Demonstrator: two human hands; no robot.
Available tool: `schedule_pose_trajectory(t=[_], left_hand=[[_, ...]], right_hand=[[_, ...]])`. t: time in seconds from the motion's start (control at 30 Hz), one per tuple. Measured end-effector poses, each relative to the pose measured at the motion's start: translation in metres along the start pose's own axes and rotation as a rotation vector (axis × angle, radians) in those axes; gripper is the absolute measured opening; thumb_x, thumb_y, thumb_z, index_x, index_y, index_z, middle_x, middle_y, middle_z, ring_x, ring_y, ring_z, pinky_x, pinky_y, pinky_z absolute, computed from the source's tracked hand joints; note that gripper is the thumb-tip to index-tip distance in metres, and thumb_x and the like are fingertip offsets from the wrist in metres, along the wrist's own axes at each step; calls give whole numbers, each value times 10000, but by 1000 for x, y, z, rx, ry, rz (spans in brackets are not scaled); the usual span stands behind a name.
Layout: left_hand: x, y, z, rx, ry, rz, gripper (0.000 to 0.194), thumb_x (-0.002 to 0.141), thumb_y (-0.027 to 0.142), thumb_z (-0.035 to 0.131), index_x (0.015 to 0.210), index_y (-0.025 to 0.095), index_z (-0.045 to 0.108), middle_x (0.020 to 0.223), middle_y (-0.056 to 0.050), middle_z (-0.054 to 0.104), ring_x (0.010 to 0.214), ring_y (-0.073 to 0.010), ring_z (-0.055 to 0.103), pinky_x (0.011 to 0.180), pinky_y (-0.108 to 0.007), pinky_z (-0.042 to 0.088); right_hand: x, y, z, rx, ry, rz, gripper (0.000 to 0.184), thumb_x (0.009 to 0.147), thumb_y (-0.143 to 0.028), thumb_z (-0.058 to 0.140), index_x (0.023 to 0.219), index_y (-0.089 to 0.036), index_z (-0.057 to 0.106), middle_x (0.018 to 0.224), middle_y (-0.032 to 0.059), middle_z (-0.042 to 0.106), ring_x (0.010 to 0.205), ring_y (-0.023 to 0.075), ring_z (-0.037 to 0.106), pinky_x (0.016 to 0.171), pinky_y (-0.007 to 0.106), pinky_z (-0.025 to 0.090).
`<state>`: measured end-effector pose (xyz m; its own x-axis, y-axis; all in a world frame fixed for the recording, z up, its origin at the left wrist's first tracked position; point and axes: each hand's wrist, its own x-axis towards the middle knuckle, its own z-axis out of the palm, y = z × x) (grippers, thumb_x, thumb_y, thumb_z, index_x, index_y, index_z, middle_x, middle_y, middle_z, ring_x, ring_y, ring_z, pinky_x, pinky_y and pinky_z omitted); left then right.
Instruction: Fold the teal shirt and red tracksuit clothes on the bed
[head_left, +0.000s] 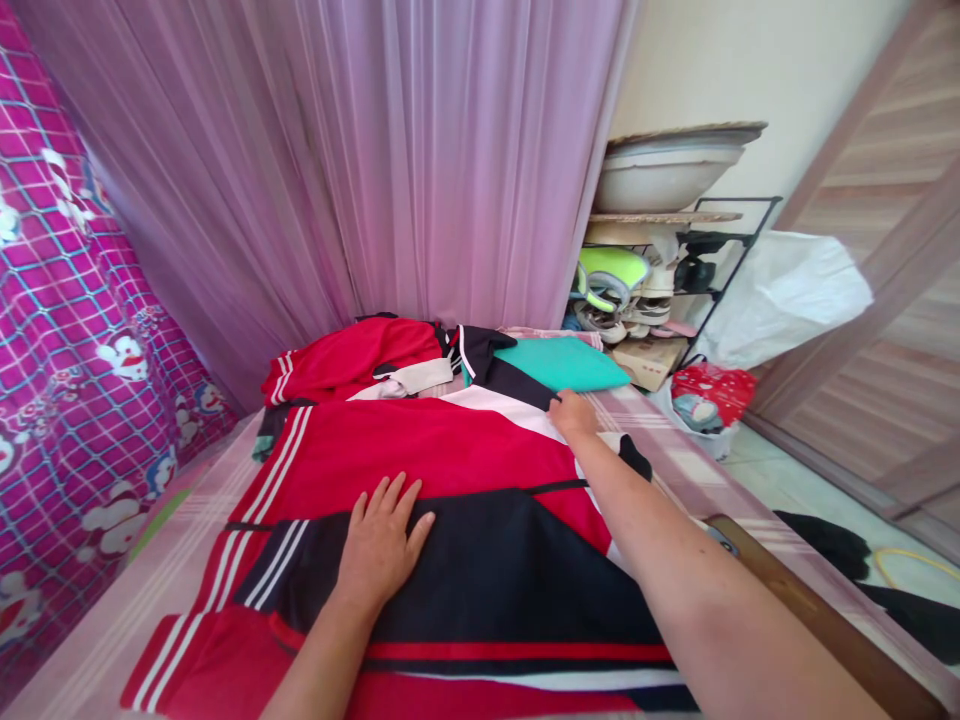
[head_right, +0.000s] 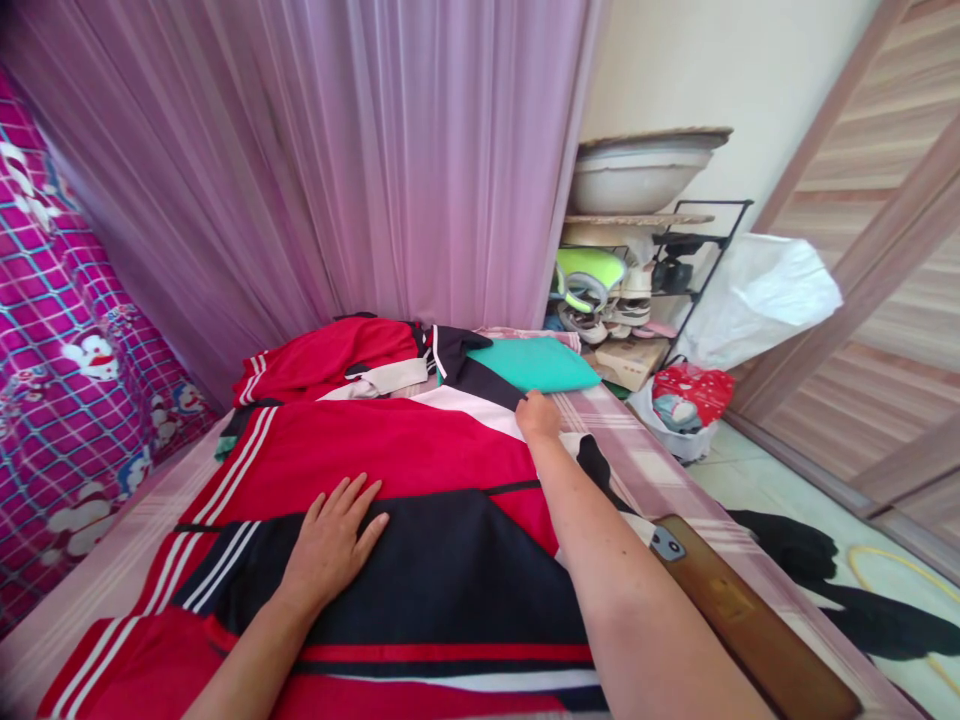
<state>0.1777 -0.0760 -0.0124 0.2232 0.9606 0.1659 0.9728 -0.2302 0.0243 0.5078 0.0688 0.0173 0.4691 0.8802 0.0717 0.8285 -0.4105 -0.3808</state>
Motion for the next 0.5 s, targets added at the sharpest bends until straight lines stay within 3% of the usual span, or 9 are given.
schedule_pose_trajectory(t=[0.07, 0.13, 0.23, 0.3, 0.37, 0.5], left_hand=[[0, 0, 1, -18, 4, -1, 544, 962, 518, 393, 1424, 258, 514, 1511, -74, 468, 1406, -296, 404, 1143, -537, 327], [0, 0, 1, -34, 13, -1, 542, 958, 522, 399, 1413, 259, 528, 1501, -79, 482, 1400, -303, 411, 1137, -545, 333], [0, 0, 2, -46, 29, 0, 538, 954, 525, 408, 1405, 261, 537, 1494, -84, 491, 1394, -307, 417, 1133, -548, 334], [-1, 0, 3, -48, 38, -2, 535, 956, 524, 407, 1402, 260, 540, 1493, -83, 493, 1393, -304, 417, 1134, -543, 332], [-1, 0, 4, -52, 45, -2, 533, 956, 527, 407, 1397, 262, 544, 1486, -83, 502, 1391, -302, 420, 1132, -539, 334], [-2, 0, 6, -66, 48, 0, 533, 955, 528, 408, 1397, 263, 543, 1486, -77, 503, 1393, -302, 415, 1133, -539, 331]], right_hand=[[-8, -9, -1, -9, 58, -33, 456, 949, -262, 403, 1363, -142, 553, 1139, 176, 713, 1071, 285, 666, 874, 360, 484], [-16, -26, -3, -27, 84, -172, 458, 965, -290, 387, 1387, -184, 531, 1116, 140, 726, 1057, 273, 669, 889, 360, 481], [-26, -59, -3, -96, 8, -461, 464, 973, -333, 405, 1425, -281, 496, 1153, 85, 724, 1063, 250, 665, 912, 350, 475], [-26, -81, 0, -157, -72, -564, 515, 959, -341, 449, 1474, -328, 430, 1193, 75, 712, 1076, 253, 661, 912, 357, 476], [-21, -98, 6, -201, -134, -601, 542, 929, -336, 515, 1466, -344, 441, 1215, 72, 703, 1097, 258, 653, 912, 356, 476], [-6, -120, 23, -217, -144, -578, 370, 933, -321, 509, 1284, -277, 619, 1176, 105, 710, 1105, 267, 647, 905, 353, 479]])
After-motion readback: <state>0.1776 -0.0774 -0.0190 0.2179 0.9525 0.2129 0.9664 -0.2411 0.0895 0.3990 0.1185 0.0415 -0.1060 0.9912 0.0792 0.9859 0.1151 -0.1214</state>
